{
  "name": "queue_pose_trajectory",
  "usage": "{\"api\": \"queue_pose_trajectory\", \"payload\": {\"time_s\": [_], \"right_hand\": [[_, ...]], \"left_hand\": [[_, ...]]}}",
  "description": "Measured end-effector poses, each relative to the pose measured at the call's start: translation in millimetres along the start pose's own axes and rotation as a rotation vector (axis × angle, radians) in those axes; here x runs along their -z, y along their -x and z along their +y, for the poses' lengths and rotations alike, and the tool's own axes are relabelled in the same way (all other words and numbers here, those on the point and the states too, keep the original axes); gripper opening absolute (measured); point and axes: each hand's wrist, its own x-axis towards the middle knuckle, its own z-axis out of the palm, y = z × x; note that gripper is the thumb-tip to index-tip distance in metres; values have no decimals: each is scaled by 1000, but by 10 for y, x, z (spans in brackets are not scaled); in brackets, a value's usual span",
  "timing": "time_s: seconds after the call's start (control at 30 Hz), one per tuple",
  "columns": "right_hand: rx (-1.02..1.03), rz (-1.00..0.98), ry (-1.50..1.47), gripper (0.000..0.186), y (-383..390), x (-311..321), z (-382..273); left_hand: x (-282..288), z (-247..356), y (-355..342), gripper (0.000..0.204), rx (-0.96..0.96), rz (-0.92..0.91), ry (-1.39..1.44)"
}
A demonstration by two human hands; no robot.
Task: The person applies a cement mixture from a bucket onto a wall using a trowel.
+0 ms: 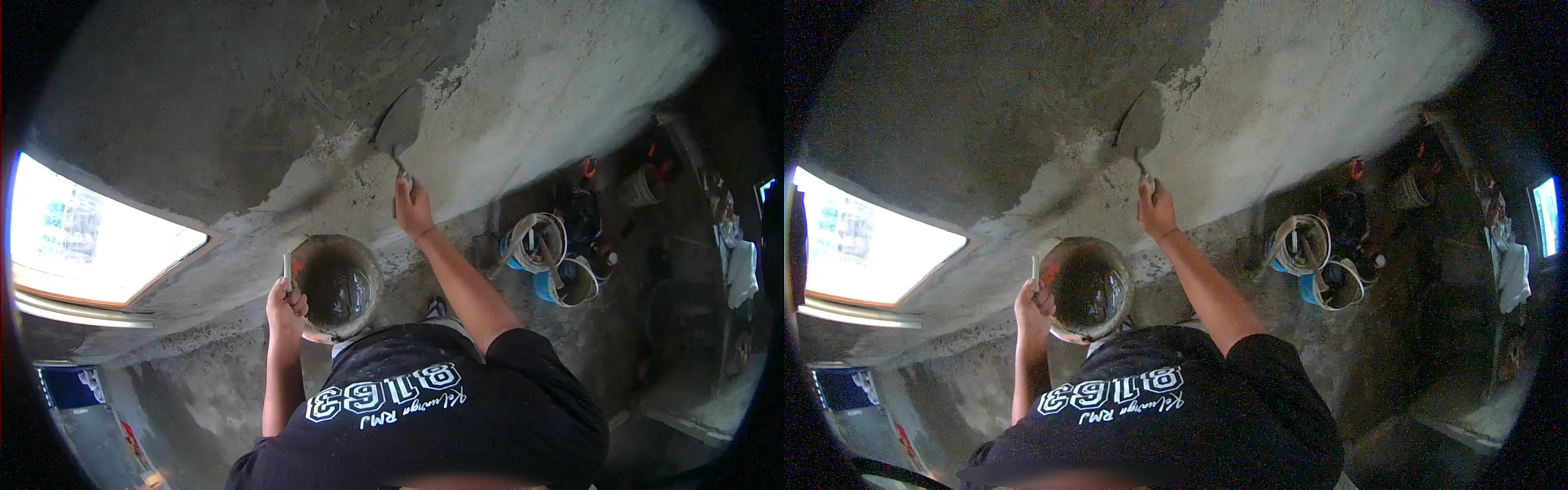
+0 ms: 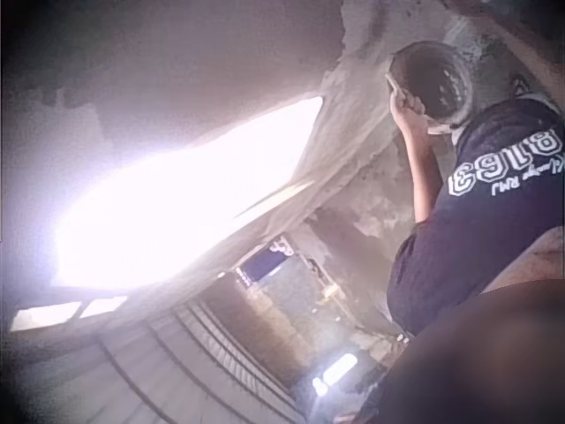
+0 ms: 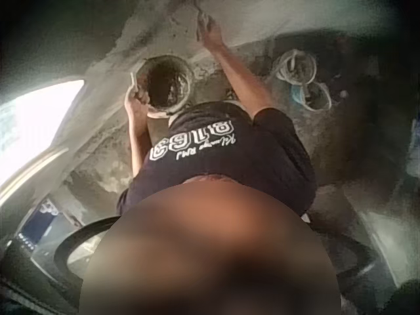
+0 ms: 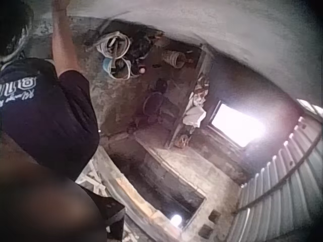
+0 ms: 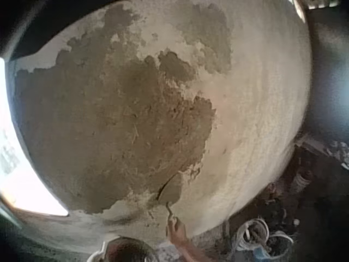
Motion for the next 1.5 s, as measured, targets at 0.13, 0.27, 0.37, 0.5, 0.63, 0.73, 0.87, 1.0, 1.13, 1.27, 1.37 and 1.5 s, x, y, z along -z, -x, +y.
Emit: {"api": "queue_pose_trajectory", "payload": {"time_s": [0.13,0.27,0.37,0.5,0.63,0.73,0.87,1.0,1.13,1.27,1.37,1.5], "right_hand": [[-3,-22,144,53,320,278,169],[130,99,208,46,344,291,-299],[231,141,177,41,322,236,-445],[287,181,95,38,342,138,-690],[184,211,39,34,504,123,-756],[105,327,-13,31,628,189,-545],[116,357,14,29,743,205,-556],[138,318,116,25,685,131,-732],[195,250,35,26,380,-64,-899],[209,328,306,28,39,-57,-627],[72,399,163,27,70,-63,-494],[-65,463,-72,27,257,19,-376]], "left_hand": [[-16,10,-56,20,14,-41,6],[-71,4,-106,21,14,-42,0],[-94,46,-77,22,14,-50,13],[-35,92,-90,22,34,3,38],[-2,155,-121,22,32,-86,26],[27,163,-138,22,48,-100,20],[123,151,-194,21,69,-98,-4],[166,152,-208,21,61,-99,-24],[230,177,-198,20,81,-89,3],[270,214,-168,20,81,-122,5],[300,215,-178,20,57,-122,16],[332,230,-183,20,54,-156,35]]}}
